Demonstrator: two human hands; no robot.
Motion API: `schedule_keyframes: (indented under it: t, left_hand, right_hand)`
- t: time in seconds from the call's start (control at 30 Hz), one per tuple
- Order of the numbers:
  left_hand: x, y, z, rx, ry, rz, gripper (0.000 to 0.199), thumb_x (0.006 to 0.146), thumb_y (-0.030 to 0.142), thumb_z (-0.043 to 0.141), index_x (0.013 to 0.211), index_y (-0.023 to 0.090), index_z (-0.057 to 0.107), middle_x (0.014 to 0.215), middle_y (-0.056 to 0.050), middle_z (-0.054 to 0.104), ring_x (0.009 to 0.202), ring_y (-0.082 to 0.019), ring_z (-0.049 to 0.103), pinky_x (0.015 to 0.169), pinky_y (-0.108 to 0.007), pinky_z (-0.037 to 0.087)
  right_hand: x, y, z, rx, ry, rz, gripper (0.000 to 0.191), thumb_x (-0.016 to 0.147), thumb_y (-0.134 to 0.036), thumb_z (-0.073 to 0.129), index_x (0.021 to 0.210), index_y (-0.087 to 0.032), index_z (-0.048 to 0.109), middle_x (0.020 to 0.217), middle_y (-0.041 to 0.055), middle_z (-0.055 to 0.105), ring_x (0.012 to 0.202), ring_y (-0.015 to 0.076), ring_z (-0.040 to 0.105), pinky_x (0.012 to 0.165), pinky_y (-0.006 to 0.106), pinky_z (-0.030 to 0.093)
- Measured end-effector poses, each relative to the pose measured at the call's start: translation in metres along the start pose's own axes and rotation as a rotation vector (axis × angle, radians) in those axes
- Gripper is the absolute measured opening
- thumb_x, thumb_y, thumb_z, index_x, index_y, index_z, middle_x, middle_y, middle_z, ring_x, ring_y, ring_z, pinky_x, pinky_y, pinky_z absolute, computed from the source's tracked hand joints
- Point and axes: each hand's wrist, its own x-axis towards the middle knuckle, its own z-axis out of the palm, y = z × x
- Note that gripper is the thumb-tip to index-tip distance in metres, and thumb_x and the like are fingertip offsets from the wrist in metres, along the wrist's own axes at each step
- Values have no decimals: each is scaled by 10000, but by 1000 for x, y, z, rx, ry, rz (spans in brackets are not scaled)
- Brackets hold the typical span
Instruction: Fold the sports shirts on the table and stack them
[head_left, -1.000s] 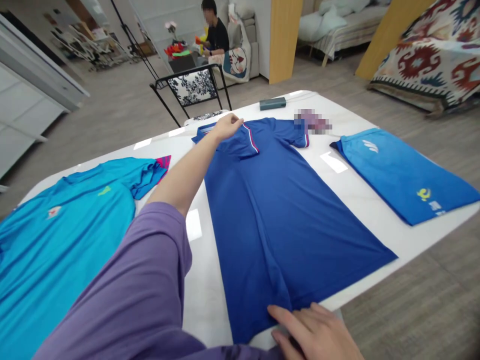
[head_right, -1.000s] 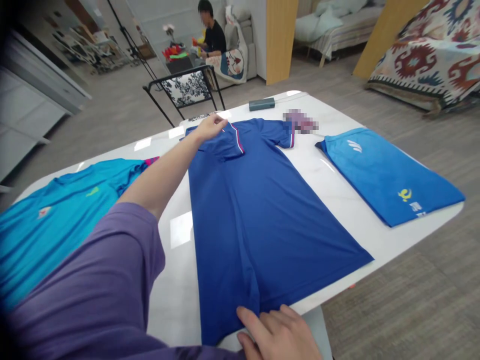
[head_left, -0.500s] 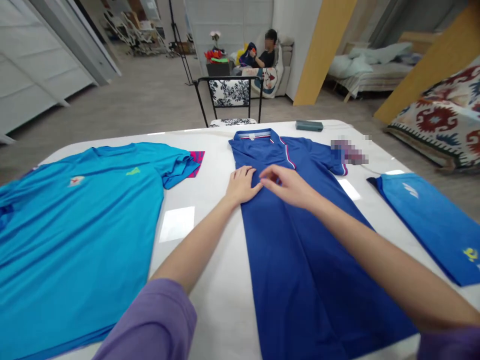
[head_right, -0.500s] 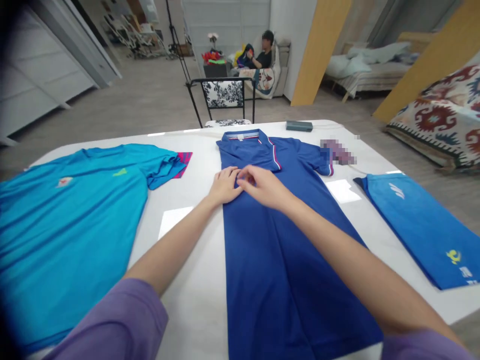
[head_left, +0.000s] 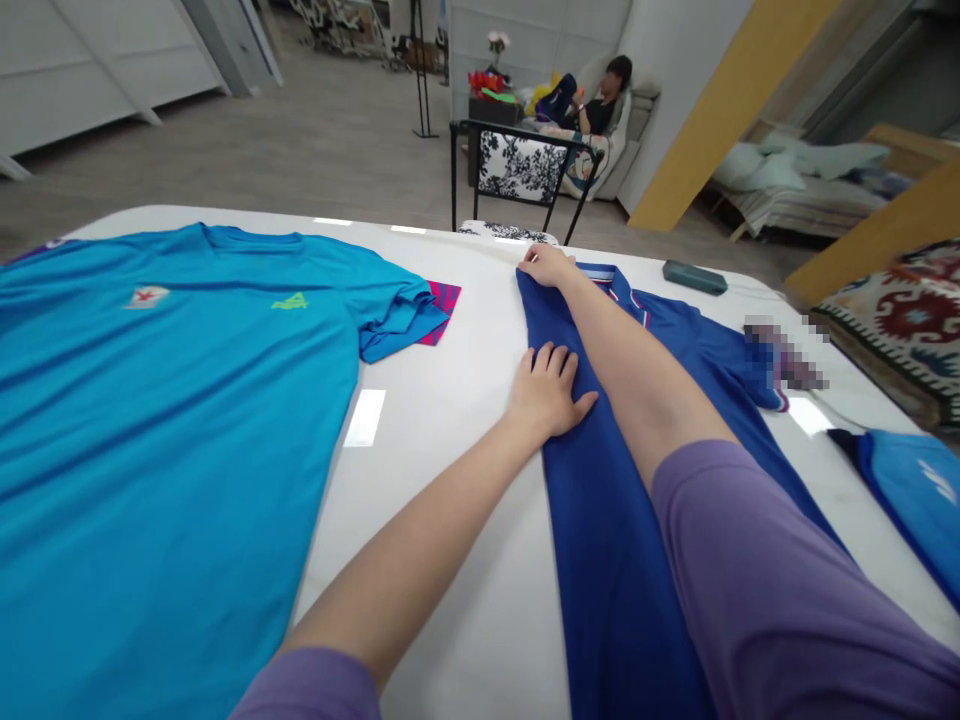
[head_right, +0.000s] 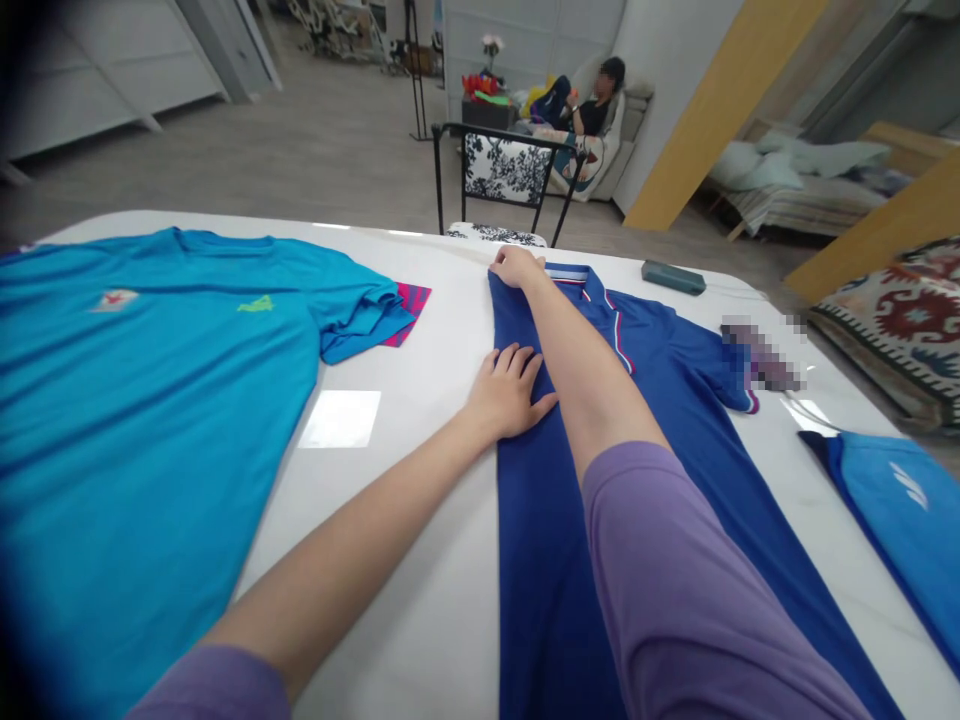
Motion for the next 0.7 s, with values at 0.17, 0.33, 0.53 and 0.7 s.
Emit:
schedule_keyframes:
  t: [0.17, 0.33, 0.53, 0.7]
  left_hand:
    - [1, -1, 3, -5, -33, -50, 842, 1068, 744, 432, 1729, 239, 557, 1788, -155, 468, 1731, -395, 317, 1435, -639, 276]
    - [3, -5, 6, -65, -13, -38, 835, 1053, 761, 446, 1742, 297, 528, 1777, -115, 498, 1728, -418, 316, 1430, -667, 250]
    - [6, -6, -4, -40, -53, -23, 814, 1047, 724, 499, 1699, 242, 576, 1773, -164, 488, 1697, -434, 354, 1402, -659, 269]
    - [3, 6, -13, -15, 27, 29, 780, 1105, 671, 410, 1747, 238, 508, 1811, -122, 447, 1754, -374, 255, 1446, -604, 161]
  right_hand:
    - [-1, 1, 3, -14, -63, 161, 464, 1169, -414, 594, 1214, 43, 658, 1422, 252, 706, 1403, 340, 581, 1254, 748, 242]
    - [-48, -15, -17, -66, 169, 44, 475, 1224, -389, 457, 1417, 14, 619, 1453, 231, 665, 1483, 371, 498, 1278, 703, 234]
    - [-332, -41, -101, -6, 85, -155, 498, 1180, -495, 533, 1589, -217, 597, 1612, 148, 642, 1523, 339, 577, 1288, 560, 429]
    - [-597, -106, -98, -36, -192, -73, 876, 1075, -553, 711, 1827, -307, 334, 1785, 108, 499, 1625, 347, 527, 1337, 600, 467]
